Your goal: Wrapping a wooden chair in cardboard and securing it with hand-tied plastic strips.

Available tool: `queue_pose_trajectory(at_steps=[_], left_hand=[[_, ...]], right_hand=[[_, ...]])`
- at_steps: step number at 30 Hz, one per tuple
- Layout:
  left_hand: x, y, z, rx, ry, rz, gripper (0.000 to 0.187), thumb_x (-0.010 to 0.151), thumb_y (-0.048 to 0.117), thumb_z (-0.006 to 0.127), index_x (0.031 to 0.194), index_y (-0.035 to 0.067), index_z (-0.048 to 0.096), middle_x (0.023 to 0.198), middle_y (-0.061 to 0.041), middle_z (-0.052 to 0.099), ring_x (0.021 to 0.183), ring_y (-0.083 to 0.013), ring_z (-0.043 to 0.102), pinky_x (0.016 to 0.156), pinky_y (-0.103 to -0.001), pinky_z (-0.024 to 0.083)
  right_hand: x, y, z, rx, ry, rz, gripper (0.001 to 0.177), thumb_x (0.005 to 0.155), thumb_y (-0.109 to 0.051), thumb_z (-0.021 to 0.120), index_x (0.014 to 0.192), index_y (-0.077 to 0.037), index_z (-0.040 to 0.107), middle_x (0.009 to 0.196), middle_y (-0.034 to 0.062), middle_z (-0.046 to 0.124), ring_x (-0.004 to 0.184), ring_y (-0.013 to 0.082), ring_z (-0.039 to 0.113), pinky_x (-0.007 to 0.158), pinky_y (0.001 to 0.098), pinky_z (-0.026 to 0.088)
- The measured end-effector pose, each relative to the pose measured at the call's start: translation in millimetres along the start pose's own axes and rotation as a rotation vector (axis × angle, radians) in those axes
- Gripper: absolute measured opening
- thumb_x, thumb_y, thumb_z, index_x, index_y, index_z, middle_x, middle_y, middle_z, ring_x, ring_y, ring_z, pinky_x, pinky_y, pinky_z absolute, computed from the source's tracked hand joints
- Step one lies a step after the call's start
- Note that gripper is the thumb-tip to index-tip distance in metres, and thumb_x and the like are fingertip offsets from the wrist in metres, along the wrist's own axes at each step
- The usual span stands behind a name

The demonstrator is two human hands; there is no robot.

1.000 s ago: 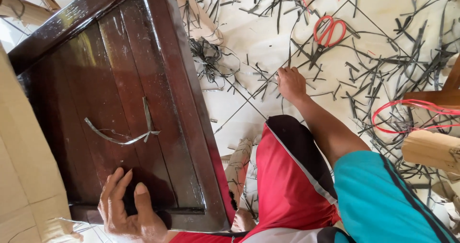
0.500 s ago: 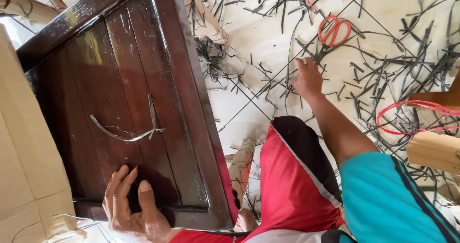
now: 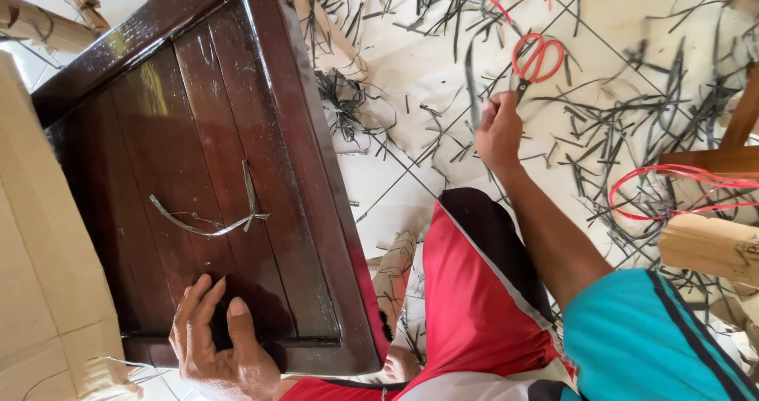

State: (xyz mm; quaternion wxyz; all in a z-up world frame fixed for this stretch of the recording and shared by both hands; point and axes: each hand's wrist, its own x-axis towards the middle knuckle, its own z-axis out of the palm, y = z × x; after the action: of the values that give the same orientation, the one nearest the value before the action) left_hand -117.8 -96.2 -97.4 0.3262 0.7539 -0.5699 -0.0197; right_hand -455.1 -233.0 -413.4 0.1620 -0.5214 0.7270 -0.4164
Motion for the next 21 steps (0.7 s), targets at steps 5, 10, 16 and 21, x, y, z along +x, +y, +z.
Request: queue_pose_trajectory(at_steps=[5, 10, 16, 21], left_hand=[[1.8, 1.3, -6.9, 0.033, -0.034, 0.067, 0.025, 0.095, 0.000, 0.063, 0.118, -0.004, 0.069, 0.132, -0.020, 0.067, 0.133, -0.0372, 0.058, 0.114, -0.050, 0.047], [-10.7, 8.7, -19.3, -0.135, 0.074, 0.312, 0.079, 0.098, 0.002, 0.062, 0.162, -0.006, 0.016, 0.168, -0.032, 0.018, 0.125, -0.0443, 0.057, 0.111, -0.049, 0.049], [-28.1, 5.9, -30.2, -0.164, -0.231, 0.521, 0.024, 0.069, -0.005, 0.071, 0.092, 0.000, 0.071, 0.100, -0.014, 0.075, 0.077, -0.0222, 0.069, 0.067, -0.030, 0.057], [-21.5, -179.3, -17.1, 0.038, -0.790, -0.331, 0.022, 0.091, 0.005, 0.049, 0.103, 0.005, 0.067, 0.098, -0.011, 0.073, 0.076, -0.0194, 0.066, 0.067, -0.031, 0.053]], right_hand=[[4.4, -158.5, -82.7, 0.339, 0.066, -0.189, 0.016, 0.111, -0.020, 0.049, 0.106, -0.005, 0.049, 0.074, 0.0007, 0.049, 0.059, 0.0135, 0.043, 0.056, 0.0326, 0.038], [-41.1, -288.4, -145.4, 0.471, -0.499, -0.747, 0.022, 0.076, 0.002, 0.068, 0.092, -0.012, 0.064, 0.082, 0.0013, 0.060, 0.064, 0.0205, 0.058, 0.057, 0.0347, 0.047], [-82.7, -343.5, -156.6, 0.598, -0.577, -1.060, 0.014, 0.092, -0.006, 0.072, 0.094, -0.008, 0.059, 0.081, 0.0028, 0.059, 0.062, 0.0174, 0.055, 0.051, 0.0325, 0.041], [-41.6, -341.7, -162.1, 0.655, -0.820, -0.841, 0.010, 0.089, -0.008, 0.077, 0.095, -0.008, 0.070, 0.077, 0.0015, 0.074, 0.053, 0.0128, 0.064, 0.048, 0.0262, 0.046]])
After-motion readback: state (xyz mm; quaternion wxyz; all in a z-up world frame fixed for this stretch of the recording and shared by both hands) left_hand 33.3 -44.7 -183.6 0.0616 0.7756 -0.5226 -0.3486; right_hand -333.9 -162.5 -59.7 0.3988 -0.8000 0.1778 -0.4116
